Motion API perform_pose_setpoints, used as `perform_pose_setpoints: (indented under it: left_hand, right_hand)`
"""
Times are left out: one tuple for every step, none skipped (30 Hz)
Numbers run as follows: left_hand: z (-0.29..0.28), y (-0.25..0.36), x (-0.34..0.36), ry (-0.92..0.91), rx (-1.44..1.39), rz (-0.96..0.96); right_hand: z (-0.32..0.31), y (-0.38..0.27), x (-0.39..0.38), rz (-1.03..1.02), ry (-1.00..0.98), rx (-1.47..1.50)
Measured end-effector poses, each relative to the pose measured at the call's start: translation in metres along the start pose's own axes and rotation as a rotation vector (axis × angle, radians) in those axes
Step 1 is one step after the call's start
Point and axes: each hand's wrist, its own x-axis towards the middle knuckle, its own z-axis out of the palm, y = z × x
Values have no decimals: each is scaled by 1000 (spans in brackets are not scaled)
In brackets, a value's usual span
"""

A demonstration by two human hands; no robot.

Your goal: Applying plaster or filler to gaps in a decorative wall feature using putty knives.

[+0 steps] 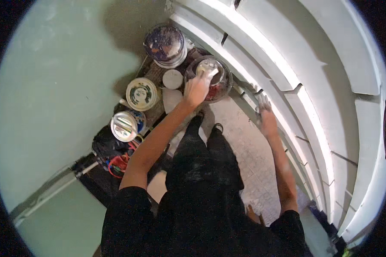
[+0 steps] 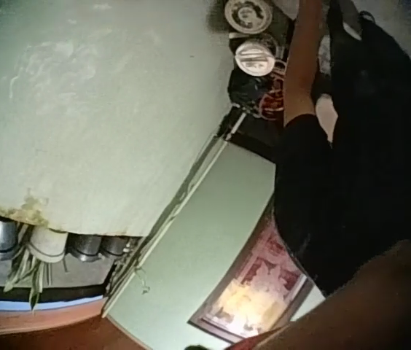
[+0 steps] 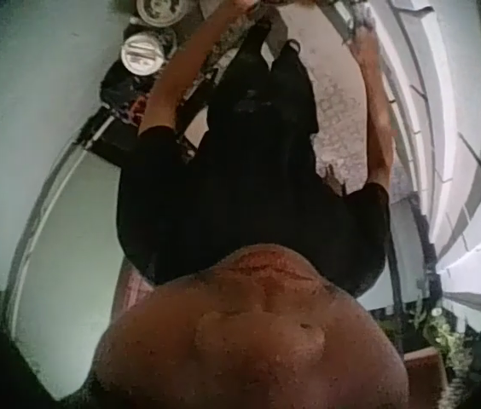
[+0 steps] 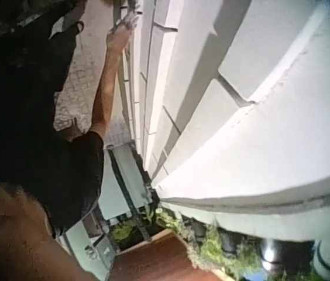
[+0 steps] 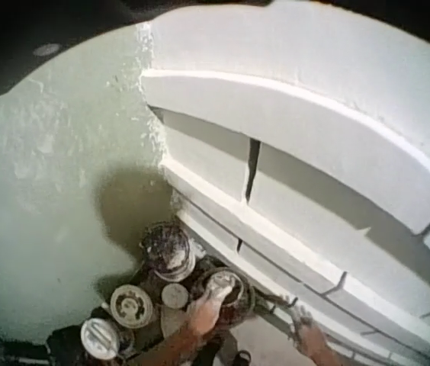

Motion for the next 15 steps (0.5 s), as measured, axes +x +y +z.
perform_pose_setpoints:
  left_hand:
    - [11,14,-8,-25,-45,25]
    - [24,29,-12,-50,-91,53]
    - [48,31,-12,-10,-197,79]
    - [60,43,-12,-141,-100,-7]
    - [74,51,-7,-114,-129,13]
    - [90,55,-10,-101,-165,37]
    - [100,62,-6,-108,-165,37]
    - [112,68,-2,-96,-184,109]
    - [122,76,1,-88,-207,177]
    - [130,83,8,-94,-211,183]
    - [138,89,14,-126,-275,150]
    - [146,87,17,-154,-326,110]
    - [155,85,22,-102,-303,287]
    - [164,82,27,-101,-300,295]
    - [169,75,30,-71,-205,370]
  right_hand:
    - [13,15,7,-67,35,-2]
    - [27,30,12,-131,72,-3]
    - [53,49,20,-166,142,-53]
    - [63,50,29,-178,140,-42]
    - [73,52,38,-183,172,-115]
    - [84,52,37,-174,199,-190]
    - [95,57,40,-194,247,-164]
    - [106,63,38,-185,244,-164]
    - [114,66,36,-142,239,-180]
    - [119,66,39,-102,243,-199]
    - [121,68,40,-91,267,-125]
    - [125,67,43,-90,267,-117]
    - [124,67,43,-94,279,-118]
    - [123,68,44,-99,291,-119]
    - [125,66,46,-108,291,-130]
